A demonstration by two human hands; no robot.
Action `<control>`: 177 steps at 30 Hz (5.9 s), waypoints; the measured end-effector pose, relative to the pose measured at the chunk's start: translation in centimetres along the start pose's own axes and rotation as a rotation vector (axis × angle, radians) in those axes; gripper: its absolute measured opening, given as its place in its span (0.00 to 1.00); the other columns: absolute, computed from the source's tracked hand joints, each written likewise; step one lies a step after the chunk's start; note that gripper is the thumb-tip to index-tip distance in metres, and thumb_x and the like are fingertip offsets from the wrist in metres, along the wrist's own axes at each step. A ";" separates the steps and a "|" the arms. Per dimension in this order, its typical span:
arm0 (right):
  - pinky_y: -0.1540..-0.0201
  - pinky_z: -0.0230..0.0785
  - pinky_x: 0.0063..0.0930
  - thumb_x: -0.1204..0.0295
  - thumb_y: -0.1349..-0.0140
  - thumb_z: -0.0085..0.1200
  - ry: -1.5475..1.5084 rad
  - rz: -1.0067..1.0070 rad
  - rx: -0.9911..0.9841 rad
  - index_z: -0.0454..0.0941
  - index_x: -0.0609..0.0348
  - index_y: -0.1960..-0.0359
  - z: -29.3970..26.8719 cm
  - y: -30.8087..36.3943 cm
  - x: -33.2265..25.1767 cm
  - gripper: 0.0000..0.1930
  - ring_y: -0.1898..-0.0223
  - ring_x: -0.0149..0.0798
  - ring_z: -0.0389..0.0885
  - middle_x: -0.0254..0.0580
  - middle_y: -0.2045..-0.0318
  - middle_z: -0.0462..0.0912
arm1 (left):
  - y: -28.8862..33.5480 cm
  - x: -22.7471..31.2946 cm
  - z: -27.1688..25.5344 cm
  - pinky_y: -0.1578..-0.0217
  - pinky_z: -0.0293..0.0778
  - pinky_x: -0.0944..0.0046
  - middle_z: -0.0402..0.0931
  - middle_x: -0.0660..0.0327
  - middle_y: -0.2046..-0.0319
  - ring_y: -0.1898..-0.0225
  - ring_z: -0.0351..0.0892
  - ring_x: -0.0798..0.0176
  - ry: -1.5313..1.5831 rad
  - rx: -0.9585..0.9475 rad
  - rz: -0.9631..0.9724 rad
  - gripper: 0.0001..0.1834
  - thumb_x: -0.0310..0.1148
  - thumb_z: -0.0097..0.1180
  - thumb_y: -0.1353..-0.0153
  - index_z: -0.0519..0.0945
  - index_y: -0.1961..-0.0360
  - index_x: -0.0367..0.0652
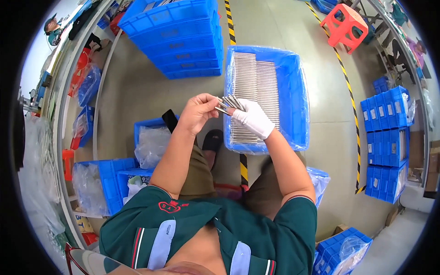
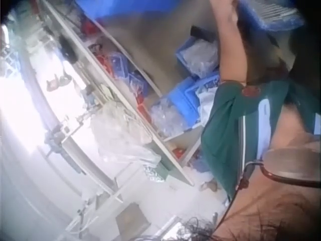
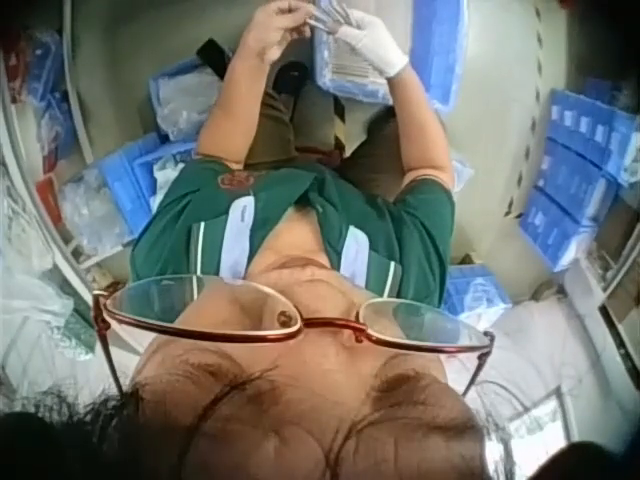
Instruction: The person arranges small metal rods by hand, taking them from a blue crate and placing them into organized rows.
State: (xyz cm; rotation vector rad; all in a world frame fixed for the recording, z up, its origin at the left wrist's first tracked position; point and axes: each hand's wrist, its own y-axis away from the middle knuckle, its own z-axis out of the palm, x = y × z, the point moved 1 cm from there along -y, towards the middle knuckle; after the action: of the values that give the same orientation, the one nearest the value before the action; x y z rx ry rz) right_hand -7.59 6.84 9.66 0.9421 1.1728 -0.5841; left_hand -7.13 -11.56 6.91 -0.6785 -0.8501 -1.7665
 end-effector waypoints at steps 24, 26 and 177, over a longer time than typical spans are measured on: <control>0.81 0.54 0.17 0.69 0.40 0.50 0.121 -0.041 0.173 0.73 0.61 0.68 -0.4 0.1 1.7 0.08 0.83 0.21 0.62 0.28 0.83 0.67 | -0.3 -1.2 1.7 0.65 0.65 0.75 0.75 0.66 0.74 0.71 0.69 0.77 -0.210 0.033 0.098 0.05 0.28 0.56 0.45 0.77 0.70 0.37; 0.74 0.63 0.25 0.67 0.42 0.52 0.443 -0.186 0.335 0.76 0.62 0.70 -0.2 0.3 1.9 0.09 0.80 0.28 0.68 0.38 0.82 0.74 | -0.4 -1.6 1.6 0.67 0.66 0.75 0.75 0.66 0.74 0.72 0.69 0.77 -0.368 0.094 0.224 0.04 0.26 0.57 0.47 0.77 0.71 0.36; 0.87 0.41 0.15 0.63 0.40 0.49 -0.538 0.241 -0.198 0.70 0.57 0.70 -0.5 1.4 3.6 0.10 0.89 0.20 0.51 0.28 0.85 0.62 | -2.7 -1.4 6.4 0.80 0.63 0.70 0.69 0.63 0.82 0.81 0.65 0.72 -0.867 0.092 0.271 0.10 0.35 0.44 0.37 0.70 0.67 0.38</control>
State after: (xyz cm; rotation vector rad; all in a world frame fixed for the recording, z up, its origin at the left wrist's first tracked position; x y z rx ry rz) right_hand -5.63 8.27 6.64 0.6841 0.6111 -0.4757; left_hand -8.89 -5.03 8.93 -1.4641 -1.3178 -1.1492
